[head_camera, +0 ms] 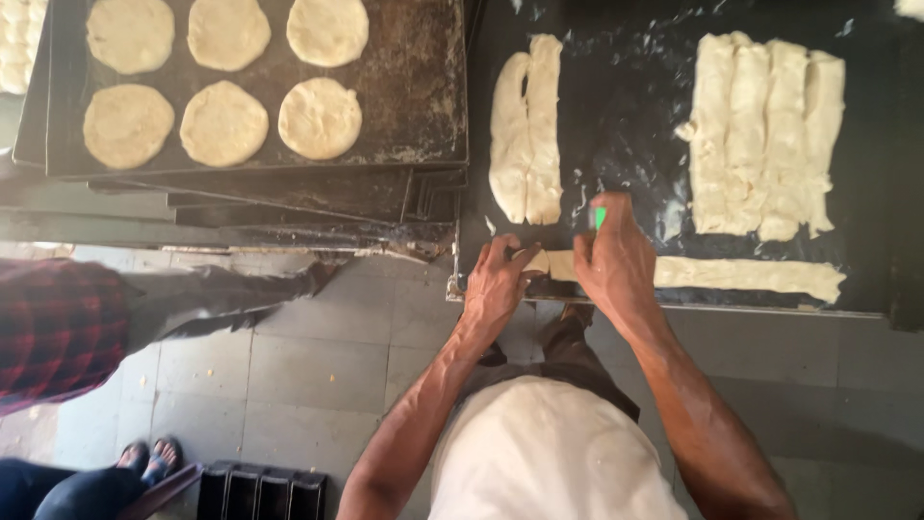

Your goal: The person shapes dough by hand, cutting portions from long strips using a green scraper and rolling them into small balls which are then placed onto a tray.

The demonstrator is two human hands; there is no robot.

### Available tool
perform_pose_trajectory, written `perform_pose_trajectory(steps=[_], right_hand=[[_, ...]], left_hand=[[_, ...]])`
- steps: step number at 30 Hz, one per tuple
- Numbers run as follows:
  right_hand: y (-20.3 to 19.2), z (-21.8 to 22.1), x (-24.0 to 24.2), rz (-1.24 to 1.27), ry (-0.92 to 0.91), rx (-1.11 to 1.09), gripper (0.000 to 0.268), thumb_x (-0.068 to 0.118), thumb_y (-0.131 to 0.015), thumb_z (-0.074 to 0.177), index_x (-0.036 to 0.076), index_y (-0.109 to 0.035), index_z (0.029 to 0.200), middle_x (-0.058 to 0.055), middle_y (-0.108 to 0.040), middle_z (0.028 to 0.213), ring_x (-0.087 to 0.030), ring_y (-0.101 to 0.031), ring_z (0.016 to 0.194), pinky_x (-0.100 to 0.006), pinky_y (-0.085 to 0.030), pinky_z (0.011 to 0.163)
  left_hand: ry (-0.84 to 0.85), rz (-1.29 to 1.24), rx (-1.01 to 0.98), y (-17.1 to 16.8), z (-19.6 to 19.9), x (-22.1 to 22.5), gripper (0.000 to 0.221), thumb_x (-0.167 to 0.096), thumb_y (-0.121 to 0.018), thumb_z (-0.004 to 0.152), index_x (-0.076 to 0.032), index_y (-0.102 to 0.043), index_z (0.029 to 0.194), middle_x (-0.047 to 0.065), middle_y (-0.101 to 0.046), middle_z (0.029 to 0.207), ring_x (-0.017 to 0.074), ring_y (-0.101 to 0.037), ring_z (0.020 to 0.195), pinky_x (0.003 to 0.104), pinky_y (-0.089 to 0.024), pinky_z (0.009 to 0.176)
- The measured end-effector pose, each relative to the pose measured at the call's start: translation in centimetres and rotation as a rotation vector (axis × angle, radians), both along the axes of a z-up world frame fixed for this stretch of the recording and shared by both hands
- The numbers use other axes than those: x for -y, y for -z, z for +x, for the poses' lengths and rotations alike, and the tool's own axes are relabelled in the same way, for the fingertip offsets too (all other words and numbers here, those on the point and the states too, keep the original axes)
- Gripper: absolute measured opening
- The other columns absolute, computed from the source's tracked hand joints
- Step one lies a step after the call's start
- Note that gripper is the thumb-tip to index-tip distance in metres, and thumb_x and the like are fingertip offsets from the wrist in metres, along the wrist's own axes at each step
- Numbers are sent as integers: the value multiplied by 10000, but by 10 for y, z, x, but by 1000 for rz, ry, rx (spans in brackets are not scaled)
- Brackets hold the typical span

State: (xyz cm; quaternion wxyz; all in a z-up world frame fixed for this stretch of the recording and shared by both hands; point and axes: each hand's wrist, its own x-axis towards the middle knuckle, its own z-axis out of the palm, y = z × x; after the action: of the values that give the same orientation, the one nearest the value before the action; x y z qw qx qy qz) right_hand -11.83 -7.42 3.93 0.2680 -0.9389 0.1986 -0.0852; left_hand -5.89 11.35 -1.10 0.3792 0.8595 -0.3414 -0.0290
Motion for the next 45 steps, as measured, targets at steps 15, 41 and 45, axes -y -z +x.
perform_pose_trajectory(steps=[15,41,45], right_hand=[[-9,-60,113,-66,293,-111,482,88,-701,890,-31,-453,1286,-184,-686,878,-374,-707,767,-540,-535,687],[-28,-145,273,-119,386,-236,487,207,-683,939,43,-420,1315,-217,-682,957,-430,-706,786,-539,-551,711],[-14,-114,315,-100,251,-80,436,188,-655,949,60,-442,1308,-216,-685,1033,-473,-703,882,-554,-554,747]], left_hand=[[119,-593,-1105,-2,-11,-15,514,-31,-623,954,-49,-477,1446,-15,-690,1235,91,-687,1174,255,-537,1004],[-57,-566,-1049,-35,-59,96,396,-37,-670,1001,-51,-484,1350,111,-652,1141,151,-672,1060,290,-563,868],[-88,-369,-1161,-52,-64,129,495,-90,-720,926,-95,-610,1408,136,-704,1112,196,-567,831,336,-507,708]])
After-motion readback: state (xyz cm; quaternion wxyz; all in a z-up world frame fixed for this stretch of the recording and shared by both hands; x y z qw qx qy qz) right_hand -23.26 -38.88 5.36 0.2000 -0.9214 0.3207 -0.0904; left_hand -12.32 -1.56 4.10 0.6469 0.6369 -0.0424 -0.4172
